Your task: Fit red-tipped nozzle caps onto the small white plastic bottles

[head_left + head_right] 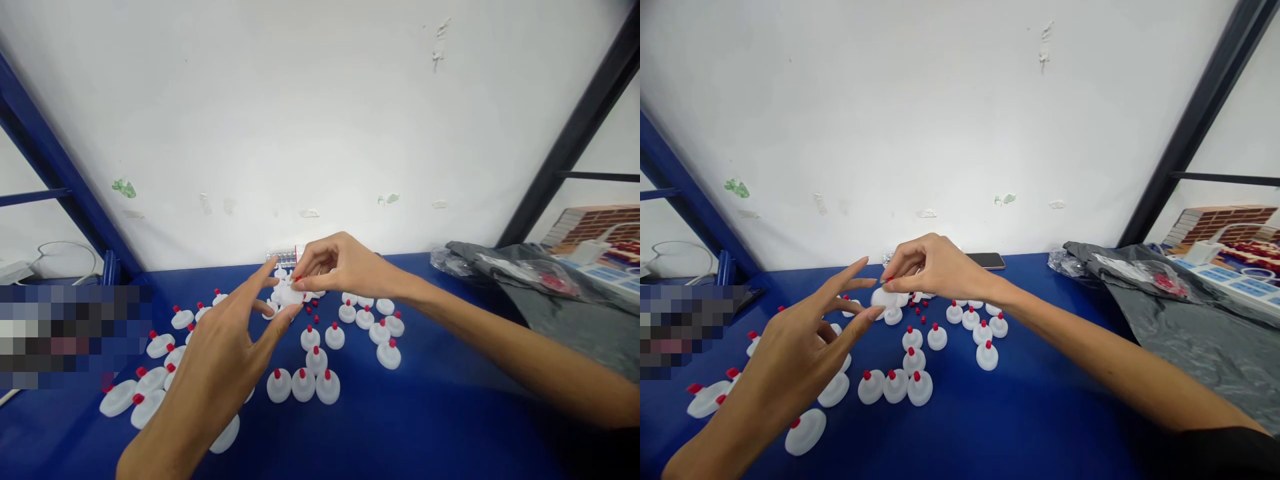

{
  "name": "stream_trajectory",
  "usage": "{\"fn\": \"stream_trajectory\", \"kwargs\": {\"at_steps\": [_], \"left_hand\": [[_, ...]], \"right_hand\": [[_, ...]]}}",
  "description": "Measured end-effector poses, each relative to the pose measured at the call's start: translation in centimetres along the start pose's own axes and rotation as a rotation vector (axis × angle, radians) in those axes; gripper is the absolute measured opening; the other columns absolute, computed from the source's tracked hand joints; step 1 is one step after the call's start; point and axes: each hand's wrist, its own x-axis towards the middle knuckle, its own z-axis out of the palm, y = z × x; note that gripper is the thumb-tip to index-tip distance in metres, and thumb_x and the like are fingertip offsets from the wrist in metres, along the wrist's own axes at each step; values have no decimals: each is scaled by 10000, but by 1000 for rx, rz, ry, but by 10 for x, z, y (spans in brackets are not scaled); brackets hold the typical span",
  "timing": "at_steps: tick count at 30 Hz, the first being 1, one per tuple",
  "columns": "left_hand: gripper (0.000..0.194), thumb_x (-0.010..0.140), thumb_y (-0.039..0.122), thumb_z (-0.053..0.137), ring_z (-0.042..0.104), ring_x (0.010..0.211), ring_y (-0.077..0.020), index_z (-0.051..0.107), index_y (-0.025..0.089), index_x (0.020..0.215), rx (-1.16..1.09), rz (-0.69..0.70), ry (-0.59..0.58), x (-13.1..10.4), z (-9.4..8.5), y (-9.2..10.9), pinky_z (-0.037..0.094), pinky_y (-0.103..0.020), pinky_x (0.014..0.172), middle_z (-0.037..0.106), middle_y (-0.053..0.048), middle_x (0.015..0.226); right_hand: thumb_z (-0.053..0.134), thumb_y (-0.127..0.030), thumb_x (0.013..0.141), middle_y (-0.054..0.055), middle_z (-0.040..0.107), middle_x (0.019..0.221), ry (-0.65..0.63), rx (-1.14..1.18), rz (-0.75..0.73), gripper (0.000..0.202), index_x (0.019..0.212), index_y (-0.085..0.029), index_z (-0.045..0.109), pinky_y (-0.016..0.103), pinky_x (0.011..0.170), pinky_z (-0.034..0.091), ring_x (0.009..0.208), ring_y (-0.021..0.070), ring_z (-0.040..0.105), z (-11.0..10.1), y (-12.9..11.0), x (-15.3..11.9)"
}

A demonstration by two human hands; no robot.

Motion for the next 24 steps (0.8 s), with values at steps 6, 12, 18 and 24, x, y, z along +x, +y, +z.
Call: {"fn": "stream_trajectory", "kwargs": {"at_steps": [6, 12, 18, 24], "left_hand": [[473, 997, 489, 505, 694, 698, -162, 518, 297, 1430, 11, 15, -6, 2, -4, 6, 569, -302, 601, 717, -47, 1186], [444, 1004, 470, 485, 696, 706, -170, 529, 287, 1406, 29, 35, -19, 1, -3, 5, 576, -322, 640, 713, -58, 1180], [432, 1002, 471, 489, 727, 798, -196, 532, 307, 1399, 32, 5, -26, 0, -2, 5, 581, -334, 688, 716, -38, 1158], [410, 1003, 470, 483, 731, 823, -209, 548, 303, 1371, 42, 18, -18, 1, -1, 2, 571, -328, 646, 720, -31, 1123]], "right_hand": [[749, -193, 795, 44, 783, 834, -113, -482, 195, 22, 811, -178, 751, 271, 659, 523, 770, 181, 725, -23, 36, -2], [772, -182, 741, 16, 782, 781, -277, -541, 395, 60, 729, -195, 714, 264, 567, 468, 692, 188, 714, -32, 52, -4], [750, -500, 827, 55, 795, 864, -155, -638, 378, 296, 903, -216, 791, 286, 562, 443, 685, 193, 695, -33, 47, -2], [654, -331, 940, 70, 792, 895, 6, -673, 227, 223, 1044, -182, 784, 286, 658, 465, 751, 191, 705, -10, 73, 5]]}}
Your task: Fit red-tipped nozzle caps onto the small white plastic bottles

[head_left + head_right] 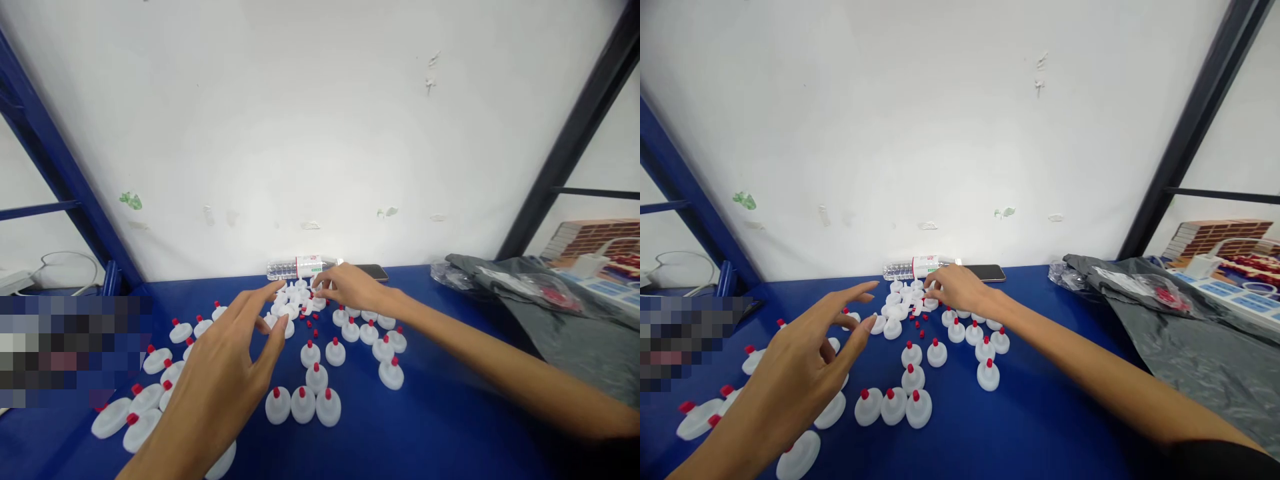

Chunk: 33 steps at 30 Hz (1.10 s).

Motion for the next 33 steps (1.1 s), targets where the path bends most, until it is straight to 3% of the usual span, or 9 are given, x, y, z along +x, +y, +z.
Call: {"fn": "stream_trajectory", "kwargs": {"at_steps": [3, 6, 12, 16, 20, 23, 26, 33], "left_hand": [[396, 1007, 467, 471, 731, 834, -212, 566, 300, 1353, 5, 4, 3, 0, 0, -1, 570, -325, 643, 714, -34, 1123], [394, 1010, 472, 461, 732, 820, -207, 587, 299, 1341, 15, 8, -13, 0, 0, -2, 555, -308, 603, 709, -38, 1134], [529, 965, 551, 542, 739, 879, -245, 548, 295, 1428, 50, 20, -11, -2, 6, -9, 527, -299, 567, 761, -22, 1014], [437, 969, 544, 544, 727, 755, -228, 660, 289, 1305, 55, 59, -3, -3, 5, -9, 505, -299, 569, 767, -3, 877], [406, 973, 496, 554, 696, 689, -207, 667, 277, 1295, 92, 37, 31, -3, 3, -5, 492, -303, 587, 735, 10, 811], [418, 980, 491, 537, 684, 696, -206, 654, 270, 1316, 95, 28, 30, -2, 3, -6, 475, -300, 563, 711, 4, 815], [432, 976, 505, 536, 678, 695, -204, 652, 269, 1319, 84, 55, 18, -2, 4, -8, 466, -296, 540, 689, 8, 786], [444, 976, 505, 542, 664, 686, -186, 642, 263, 1335, 103, 48, 10, -4, 5, -9, 476, -296, 554, 693, 8, 820]], "right_hand": [[672, -260, 920, 65, 786, 859, -2, -6, -20, 151, 898, -177, 796, 288, 651, 457, 747, 192, 695, 3, 3, 4], [663, -255, 926, 67, 785, 868, 28, 12, -26, 155, 914, -173, 794, 285, 688, 486, 794, 192, 705, -12, -3, 1], [704, -387, 912, 48, 785, 881, -13, 482, -159, 213, 968, -199, 787, 261, 659, 526, 783, 169, 710, -49, -56, -22], [678, -460, 928, 43, 785, 921, -69, 600, -221, 275, 1003, -216, 782, 254, 653, 504, 805, 162, 695, -54, -80, -30], [572, -455, 996, 39, 787, 915, -21, 456, -143, 317, 1116, -219, 747, 252, 637, 488, 744, 150, 689, -44, -51, -18], [605, -328, 978, 44, 787, 910, -10, 42, -52, 217, 1006, -208, 785, 268, 690, 468, 796, 172, 695, -29, -10, -5], [671, -240, 913, 56, 791, 895, -63, -33, -18, 141, 942, -194, 801, 278, 683, 455, 794, 196, 700, -14, 18, 3], [786, -314, 814, 46, 775, 784, -146, -52, 15, 133, 870, -197, 813, 268, 589, 413, 697, 194, 684, 2, 24, 8]]}}
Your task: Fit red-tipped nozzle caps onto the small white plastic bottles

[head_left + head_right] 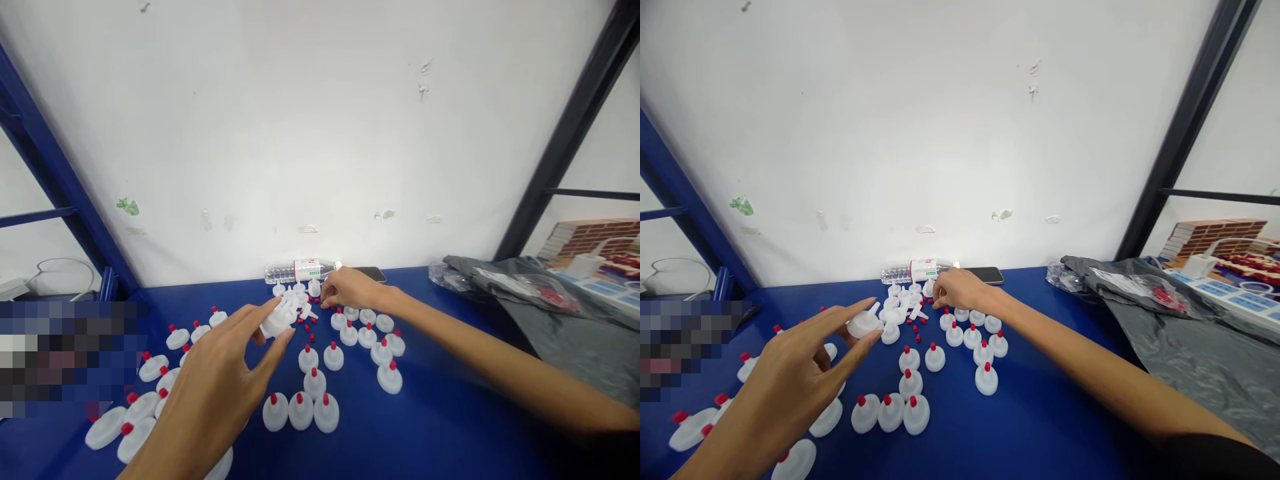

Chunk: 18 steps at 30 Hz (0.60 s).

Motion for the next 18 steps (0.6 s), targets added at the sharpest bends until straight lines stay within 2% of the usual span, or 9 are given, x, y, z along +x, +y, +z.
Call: {"fn": "stream_trajectory", "kwargs": {"at_steps": [5, 9, 15, 18], "left_hand": [[433, 978, 504, 535, 648, 667, -185, 649, 276, 1327, -5, 8, -18, 2, 0, -1, 477, -301, 560, 687, 10, 805], [444, 980, 506, 532, 653, 688, -192, 642, 266, 1337, -6, 2, -23, 1, -1, -1, 475, -305, 571, 682, 8, 801], [447, 979, 505, 538, 664, 720, -200, 642, 258, 1337, -17, 6, -26, -1, -1, -1, 474, -307, 596, 690, 3, 818], [434, 983, 498, 535, 658, 703, -192, 644, 263, 1332, -17, 2, -15, -1, 0, -2, 475, -304, 602, 703, 2, 842]], "right_hand": [[770, -207, 802, 39, 771, 761, -18, 25, -18, 35, 784, -182, 788, 268, 612, 419, 691, 181, 683, 6, 2, 2], [721, -182, 823, 48, 770, 757, -10, 99, -37, 63, 779, -172, 765, 278, 624, 451, 682, 190, 691, 0, 0, -2], [696, -325, 875, 75, 797, 896, 18, 294, -33, 177, 923, -165, 754, 266, 689, 534, 820, 204, 745, -25, -7, -9], [749, -345, 833, 74, 800, 896, 16, 483, -20, 239, 986, -161, 739, 280, 744, 553, 848, 208, 751, -35, -12, -10]]}}
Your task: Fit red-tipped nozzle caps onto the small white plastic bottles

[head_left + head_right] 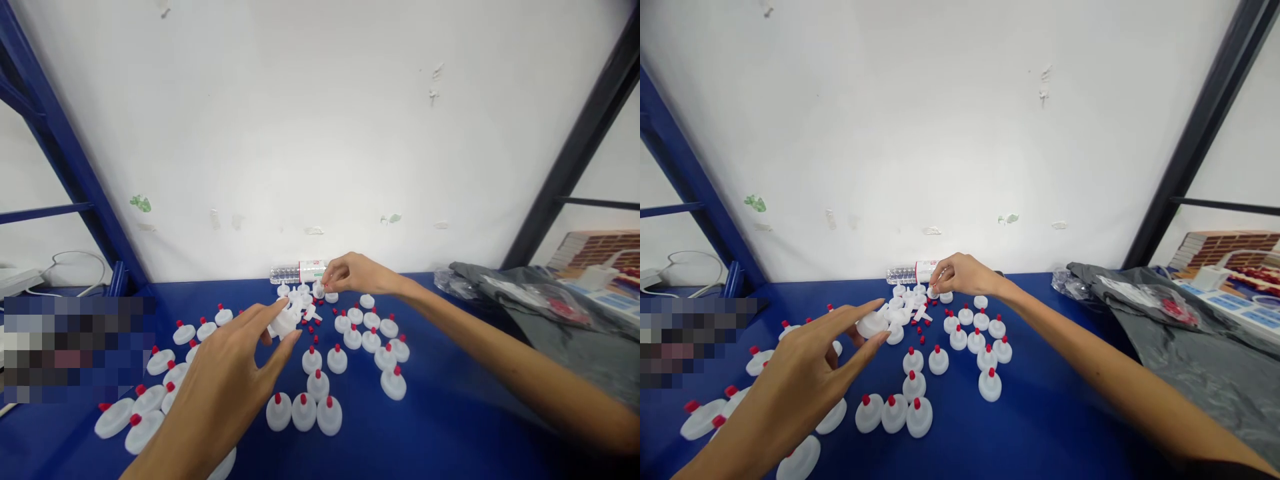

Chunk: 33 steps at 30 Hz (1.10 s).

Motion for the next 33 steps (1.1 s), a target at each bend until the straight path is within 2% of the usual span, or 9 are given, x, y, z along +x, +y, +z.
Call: {"fn": "stream_trajectory", "kwargs": {"at_steps": [4, 9, 14, 18, 22, 25, 33], "left_hand": [[411, 989, 479, 530, 598, 586, -158, 640, 280, 1331, -2, 22, 7, 0, 0, 2, 470, -299, 583, 706, 19, 844], [402, 992, 474, 532, 543, 525, -139, 632, 285, 1333, -43, 37, 54, -1, -6, 7, 474, -301, 589, 704, 25, 838], [340, 983, 469, 562, 533, 524, -135, 650, 318, 1274, -69, 64, 77, -1, -7, 9, 444, -283, 557, 671, 43, 797], [296, 984, 462, 572, 518, 522, -121, 655, 322, 1232, -101, 79, 60, -1, -6, 9, 432, -272, 545, 683, 47, 837], [341, 986, 455, 575, 582, 620, -143, 630, 313, 1291, -120, 79, 98, -1, -6, 9, 455, -278, 588, 685, 33, 860], [367, 980, 453, 589, 576, 623, -144, 618, 308, 1316, -126, 70, 128, -1, -7, 9, 450, -280, 592, 658, 38, 813], [210, 996, 430, 571, 528, 602, -133, 654, 304, 1143, -132, 107, 33, -1, -7, 8, 401, -283, 581, 644, 56, 808]], "right_hand": [[798, -354, 805, 74, 794, 923, 34, 228, -9, 341, 1088, -171, 749, 310, 792, 551, 882, 212, 739, -1, -21, -4], [835, -379, 781, 57, 780, 924, 138, 335, -103, 243, 949, -208, 798, 304, 772, 554, 871, 194, 719, 12, -61, -19], [844, -320, 780, 29, 783, 889, 133, 487, -189, 179, 920, -221, 792, 278, 748, 573, 822, 165, 725, 34, -91, -32], [829, -292, 800, 22, 784, 875, 149, 481, -229, 139, 914, -218, 798, 251, 722, 573, 803, 151, 729, 41, -98, -36], [829, -252, 797, 24, 791, 876, 148, 487, -205, 147, 935, -213, 799, 232, 703, 574, 820, 153, 740, 37, -96, -37], [830, -221, 793, 16, 790, 861, 138, 506, -214, 139, 927, -209, 795, 229, 733, 584, 821, 148, 746, 36, -95, -36], [800, -228, 831, 10, 783, 869, 191, 402, -242, 89, 916, -201, 794, 236, 746, 589, 810, 145, 741, 44, -102, -41]]}}
